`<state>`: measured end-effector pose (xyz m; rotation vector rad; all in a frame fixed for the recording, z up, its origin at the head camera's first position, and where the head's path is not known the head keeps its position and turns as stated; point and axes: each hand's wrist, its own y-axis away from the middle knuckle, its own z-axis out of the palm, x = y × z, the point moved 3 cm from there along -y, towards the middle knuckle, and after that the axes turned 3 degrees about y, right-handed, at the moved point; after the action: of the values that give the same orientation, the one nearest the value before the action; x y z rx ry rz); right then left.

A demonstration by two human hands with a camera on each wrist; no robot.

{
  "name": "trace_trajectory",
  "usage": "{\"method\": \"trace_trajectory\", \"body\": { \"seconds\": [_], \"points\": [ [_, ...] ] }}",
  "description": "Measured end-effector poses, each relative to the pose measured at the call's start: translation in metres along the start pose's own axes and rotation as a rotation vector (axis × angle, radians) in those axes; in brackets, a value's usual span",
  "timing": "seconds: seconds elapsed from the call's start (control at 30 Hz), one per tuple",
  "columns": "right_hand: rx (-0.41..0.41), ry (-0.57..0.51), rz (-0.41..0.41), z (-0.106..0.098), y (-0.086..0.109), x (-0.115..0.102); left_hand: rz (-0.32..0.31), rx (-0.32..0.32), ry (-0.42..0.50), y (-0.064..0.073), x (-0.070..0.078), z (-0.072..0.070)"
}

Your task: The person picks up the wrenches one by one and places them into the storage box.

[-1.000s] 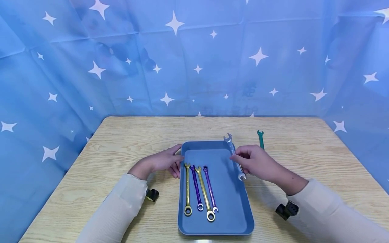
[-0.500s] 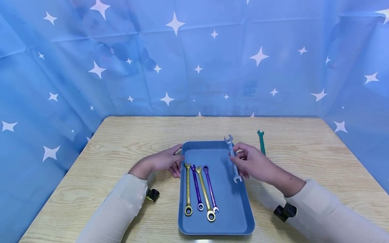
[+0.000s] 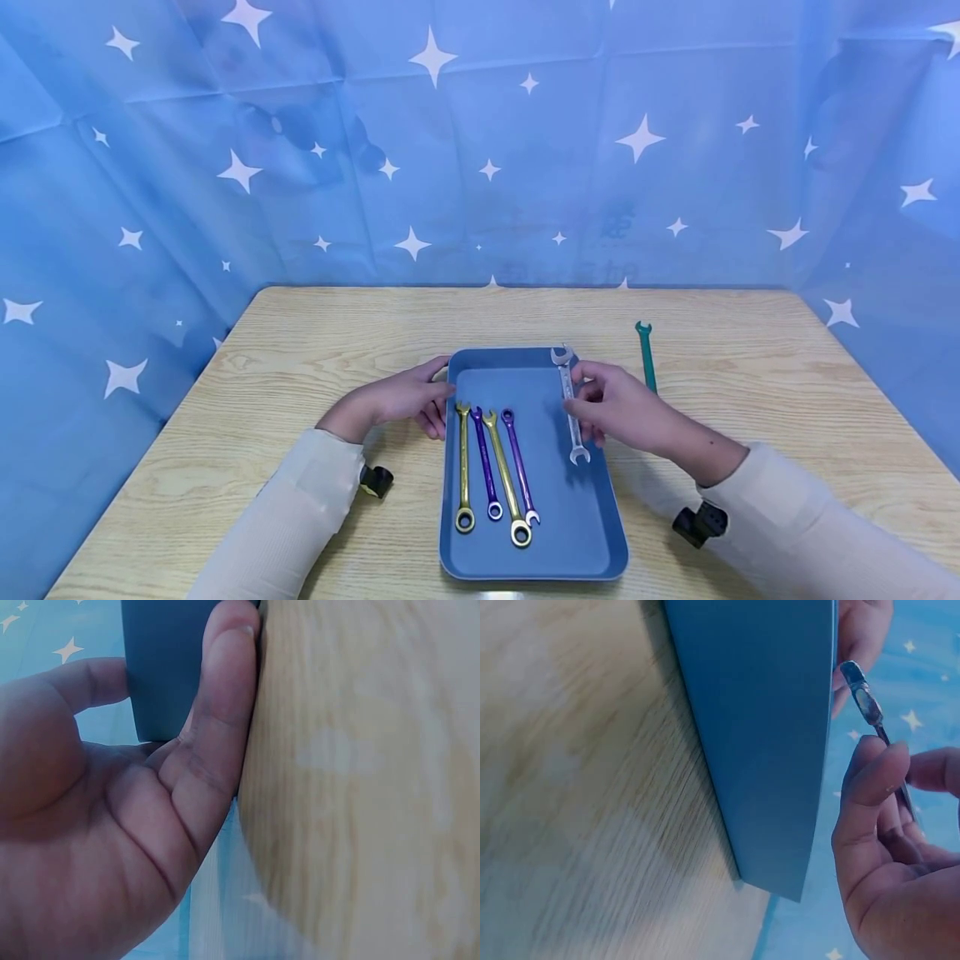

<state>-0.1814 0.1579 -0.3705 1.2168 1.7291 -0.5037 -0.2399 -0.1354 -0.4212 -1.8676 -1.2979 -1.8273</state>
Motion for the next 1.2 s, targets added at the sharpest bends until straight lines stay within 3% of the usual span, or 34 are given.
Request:
{"method": "trace_trajectory", "body": {
  "seconds": [0.4, 1.2],
  "points": [
    [-0.045, -0.039, -0.026, 0.007, -0.003, -0.001, 0.004, -0.005, 0.005, 0.000, 0.000, 0.000],
    [-0.090, 0.001, -0.036, 0.027, -0.011, -0.001, 0.013, -0.009, 0.000, -0.001, 0.000, -0.001]
  ]
}}
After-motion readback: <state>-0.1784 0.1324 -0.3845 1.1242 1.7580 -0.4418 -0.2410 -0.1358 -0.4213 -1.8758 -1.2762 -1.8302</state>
